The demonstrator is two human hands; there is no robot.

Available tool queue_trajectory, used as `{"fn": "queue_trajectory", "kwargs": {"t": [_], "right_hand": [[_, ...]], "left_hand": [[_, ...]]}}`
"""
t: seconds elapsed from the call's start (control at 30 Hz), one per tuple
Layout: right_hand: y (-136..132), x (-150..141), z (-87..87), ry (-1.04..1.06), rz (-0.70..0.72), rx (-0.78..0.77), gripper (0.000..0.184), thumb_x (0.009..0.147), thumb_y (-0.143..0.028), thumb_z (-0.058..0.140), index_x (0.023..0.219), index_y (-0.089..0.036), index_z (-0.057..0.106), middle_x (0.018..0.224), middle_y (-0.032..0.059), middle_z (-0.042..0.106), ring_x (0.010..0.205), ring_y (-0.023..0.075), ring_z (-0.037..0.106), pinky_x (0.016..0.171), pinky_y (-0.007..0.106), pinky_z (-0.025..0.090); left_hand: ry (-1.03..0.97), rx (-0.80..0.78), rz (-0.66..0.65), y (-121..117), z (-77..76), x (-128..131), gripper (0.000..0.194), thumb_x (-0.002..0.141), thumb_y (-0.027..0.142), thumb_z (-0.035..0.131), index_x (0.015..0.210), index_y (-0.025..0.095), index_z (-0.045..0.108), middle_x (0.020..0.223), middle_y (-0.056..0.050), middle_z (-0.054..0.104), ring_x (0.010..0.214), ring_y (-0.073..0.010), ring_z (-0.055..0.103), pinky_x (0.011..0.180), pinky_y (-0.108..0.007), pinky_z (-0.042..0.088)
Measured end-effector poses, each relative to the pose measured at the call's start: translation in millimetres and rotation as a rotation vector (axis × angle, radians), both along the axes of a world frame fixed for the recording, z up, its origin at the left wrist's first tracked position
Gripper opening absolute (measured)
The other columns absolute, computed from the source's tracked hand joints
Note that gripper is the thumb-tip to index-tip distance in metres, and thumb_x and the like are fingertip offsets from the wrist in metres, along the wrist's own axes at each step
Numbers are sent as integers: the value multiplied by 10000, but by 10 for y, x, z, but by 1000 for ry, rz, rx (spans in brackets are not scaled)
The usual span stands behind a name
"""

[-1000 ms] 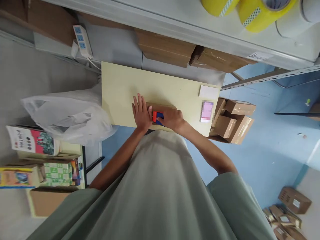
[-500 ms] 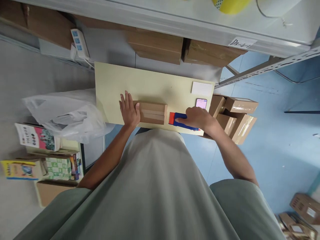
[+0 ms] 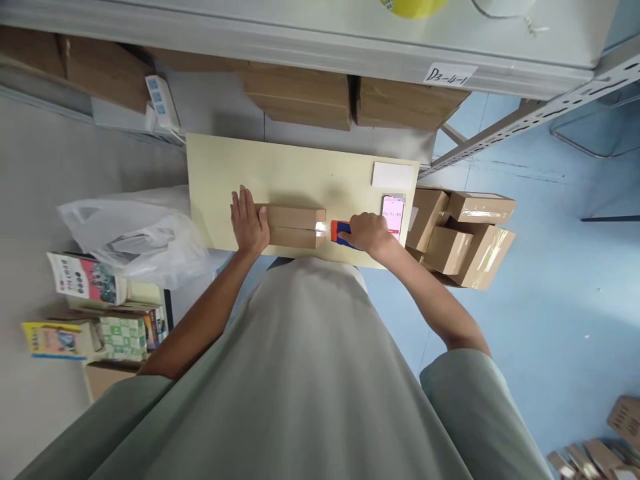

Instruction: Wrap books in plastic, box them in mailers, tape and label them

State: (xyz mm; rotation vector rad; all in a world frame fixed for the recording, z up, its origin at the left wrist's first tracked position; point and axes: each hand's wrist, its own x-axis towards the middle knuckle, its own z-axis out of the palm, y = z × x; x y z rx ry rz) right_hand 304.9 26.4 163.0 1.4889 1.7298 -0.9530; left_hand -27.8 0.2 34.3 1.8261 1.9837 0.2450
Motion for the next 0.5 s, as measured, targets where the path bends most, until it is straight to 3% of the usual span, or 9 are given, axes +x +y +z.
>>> {"fn": "queue_trajectory", "kwargs": {"t": [0.3,0.5], "right_hand": [[-181,-361,-355,65,-69,92,434,1134,-465,571,1127,-117,831,1129,247,830,1046,340,818,787,349,557],[-410,-676,-596,106,-114,212,290,1091,-281,607,1179,-95,812,1052,259,828,1002,379,813,796,439,587]], "left_hand": [[44,32,-5,-4,2,22,826,1167,641,186,1822,139,227,1883,-197,259,1792,-317,96,1442,-605,162],[-1,27,7,-6,7,18,873,1152,669,186,1804,95,272,1886,-205,244,1793,-328,92,1450,-568,141]]}}
